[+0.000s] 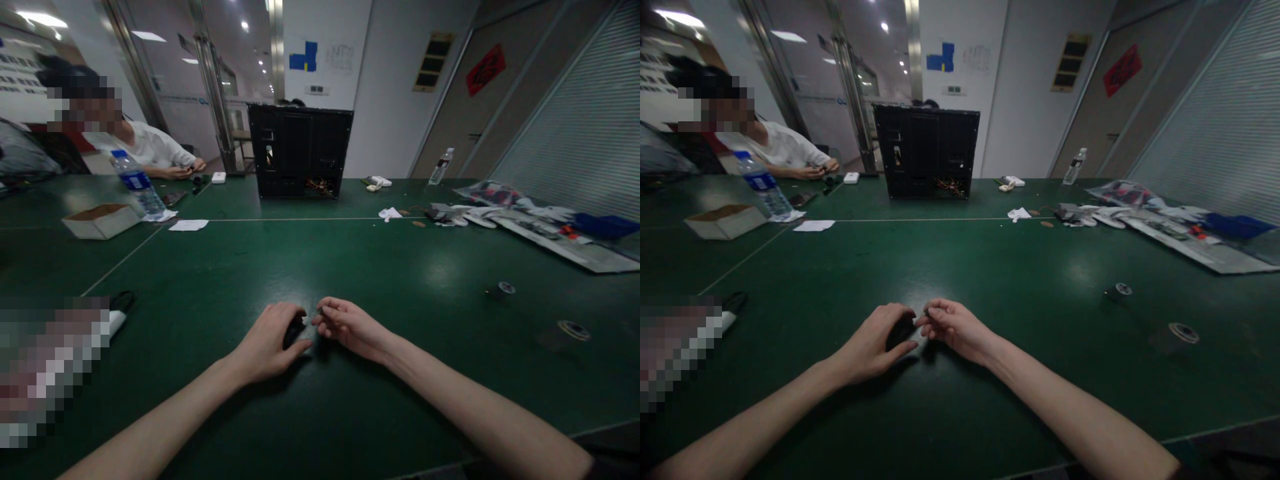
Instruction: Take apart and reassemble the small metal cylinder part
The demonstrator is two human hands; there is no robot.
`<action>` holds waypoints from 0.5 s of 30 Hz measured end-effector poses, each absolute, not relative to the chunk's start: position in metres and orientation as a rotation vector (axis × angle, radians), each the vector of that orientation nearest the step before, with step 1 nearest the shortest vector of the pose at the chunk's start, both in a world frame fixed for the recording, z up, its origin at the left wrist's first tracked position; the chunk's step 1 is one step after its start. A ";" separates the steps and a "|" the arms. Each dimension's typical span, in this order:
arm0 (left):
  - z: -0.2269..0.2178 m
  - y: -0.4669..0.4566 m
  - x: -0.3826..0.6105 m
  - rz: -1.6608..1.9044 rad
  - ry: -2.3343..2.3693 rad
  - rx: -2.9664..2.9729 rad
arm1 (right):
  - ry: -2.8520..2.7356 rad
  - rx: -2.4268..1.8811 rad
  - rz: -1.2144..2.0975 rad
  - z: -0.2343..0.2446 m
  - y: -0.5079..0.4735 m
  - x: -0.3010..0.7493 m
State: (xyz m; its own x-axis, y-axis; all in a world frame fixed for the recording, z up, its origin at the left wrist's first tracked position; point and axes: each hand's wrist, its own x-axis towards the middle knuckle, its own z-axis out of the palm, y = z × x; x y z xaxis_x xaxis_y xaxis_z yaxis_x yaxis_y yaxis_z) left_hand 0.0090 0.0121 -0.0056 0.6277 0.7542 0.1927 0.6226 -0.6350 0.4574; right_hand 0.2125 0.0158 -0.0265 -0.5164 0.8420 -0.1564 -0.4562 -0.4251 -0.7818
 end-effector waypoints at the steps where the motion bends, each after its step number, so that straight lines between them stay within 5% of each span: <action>1: -0.006 0.012 0.009 0.526 1.102 2.504 | -0.866 -0.699 2.018 -0.027 0.016 0.212; 15: -0.006 0.012 0.009 0.522 1.099 2.508 | -0.889 -0.687 1.993 -0.025 0.014 0.213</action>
